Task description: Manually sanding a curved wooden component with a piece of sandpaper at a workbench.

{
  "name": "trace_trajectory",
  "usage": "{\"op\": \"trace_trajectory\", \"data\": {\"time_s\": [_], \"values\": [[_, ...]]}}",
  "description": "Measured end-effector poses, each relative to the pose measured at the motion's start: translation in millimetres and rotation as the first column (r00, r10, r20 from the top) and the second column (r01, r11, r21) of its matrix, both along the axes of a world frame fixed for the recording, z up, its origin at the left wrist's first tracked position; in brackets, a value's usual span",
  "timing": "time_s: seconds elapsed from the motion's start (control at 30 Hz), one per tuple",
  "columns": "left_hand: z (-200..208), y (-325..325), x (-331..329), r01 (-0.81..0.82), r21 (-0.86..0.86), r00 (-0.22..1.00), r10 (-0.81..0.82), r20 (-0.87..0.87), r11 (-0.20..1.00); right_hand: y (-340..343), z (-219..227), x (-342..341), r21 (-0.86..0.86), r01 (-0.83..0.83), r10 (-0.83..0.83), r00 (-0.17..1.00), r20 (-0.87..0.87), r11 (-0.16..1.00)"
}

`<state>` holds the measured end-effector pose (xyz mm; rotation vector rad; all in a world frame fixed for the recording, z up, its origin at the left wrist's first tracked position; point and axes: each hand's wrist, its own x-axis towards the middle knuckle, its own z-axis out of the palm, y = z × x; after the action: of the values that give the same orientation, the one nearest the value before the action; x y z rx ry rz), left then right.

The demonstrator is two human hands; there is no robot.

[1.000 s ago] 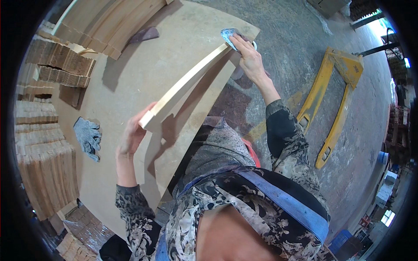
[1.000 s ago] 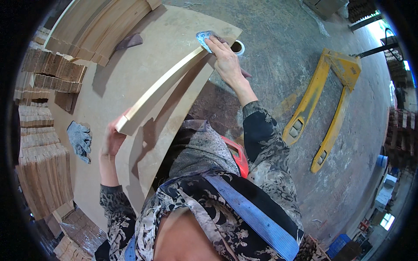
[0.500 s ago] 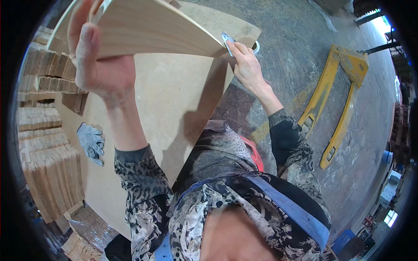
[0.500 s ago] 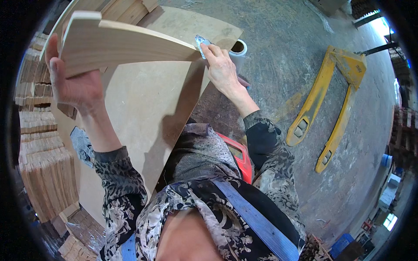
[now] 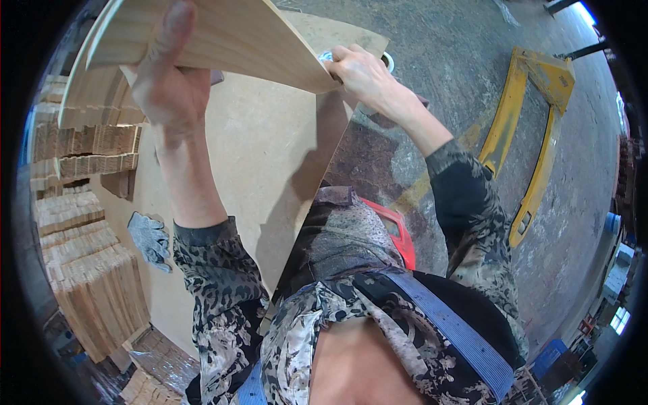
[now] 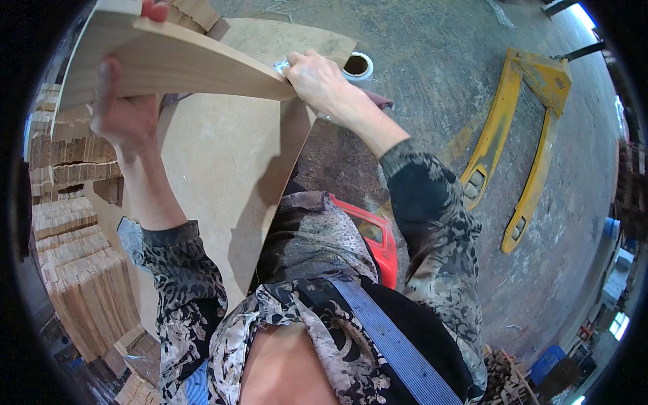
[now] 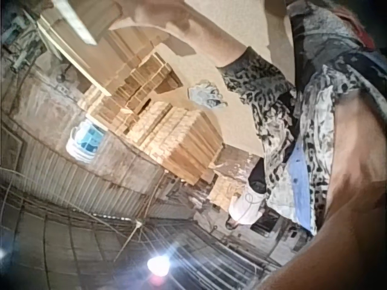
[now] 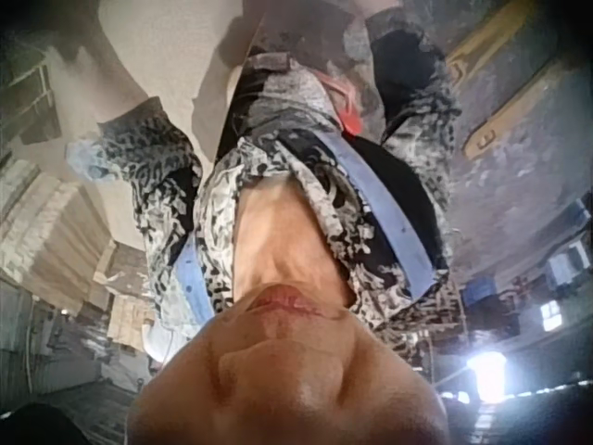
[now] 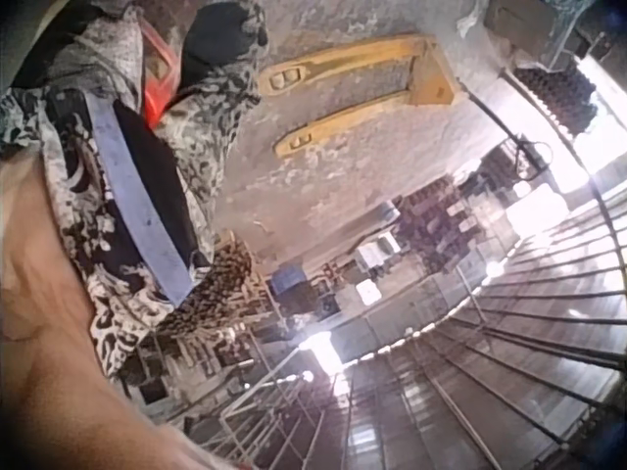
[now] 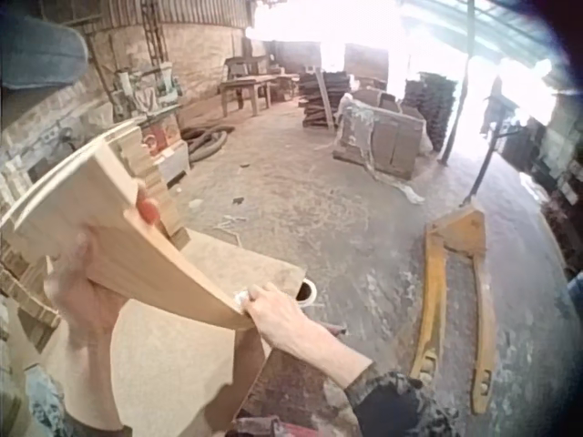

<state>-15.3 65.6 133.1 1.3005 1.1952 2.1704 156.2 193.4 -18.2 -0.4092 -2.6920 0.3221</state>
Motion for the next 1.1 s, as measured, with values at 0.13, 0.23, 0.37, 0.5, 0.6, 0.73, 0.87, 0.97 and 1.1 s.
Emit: {"op": "trace_trajectory", "data": {"time_s": [0.13, 0.23, 0.37, 0.5, 0.6, 0.73, 0.87, 0.97, 1.1], "values": [[-7, -11, -3, -0.015, -0.036, 0.985, 0.008, -0.171, 0.999, -11, 0, -6, -0.044, 0.017, -0.017, 1.0, -0.004, 0.999], [-7, -19, -18, -0.182, -0.044, 0.975, 0.175, -0.136, 0.982, -45, -17, 30, -0.122, 0.117, -0.133, 0.982, -0.137, 0.986], [-6, -31, -5, -0.083, -0.07, 0.979, 0.068, -0.192, 0.994, -47, -33, 62, -0.328, 0.089, -0.174, 0.956, -0.237, 0.94], [-7, -48, -15, -0.042, -0.022, 0.986, 0.038, -0.163, 0.999, -31, 2, 28, -0.258, 0.107, -0.206, 0.895, -0.395, 0.96], [-12, -34, -2, 0.021, -0.025, 0.994, -0.024, -0.11, 0.999, -22, -12, 5, -0.161, 0.109, -0.135, 0.978, -0.16, 0.981], [-9, -23, 8, -0.141, -0.021, 0.987, 0.139, -0.086, 0.99, -51, -22, 17, -0.053, 0.283, -0.287, 0.929, -0.235, 0.958], [0, -34, 6, -0.137, -0.074, 0.982, 0.126, -0.143, 0.988, -74, -43, 45, -0.254, 0.223, -0.275, 0.942, -0.19, 0.941], [-8, -40, -3, -0.107, -0.027, 0.994, 0.106, -0.026, 0.994, -55, -27, 38, -0.266, 0.288, -0.375, 0.844, -0.383, 0.92], [-4, -34, 12, -0.162, -0.078, 0.987, 0.159, -0.037, 0.984, -46, -30, -5, -0.113, 0.254, -0.277, 0.893, -0.354, 0.961]]}}
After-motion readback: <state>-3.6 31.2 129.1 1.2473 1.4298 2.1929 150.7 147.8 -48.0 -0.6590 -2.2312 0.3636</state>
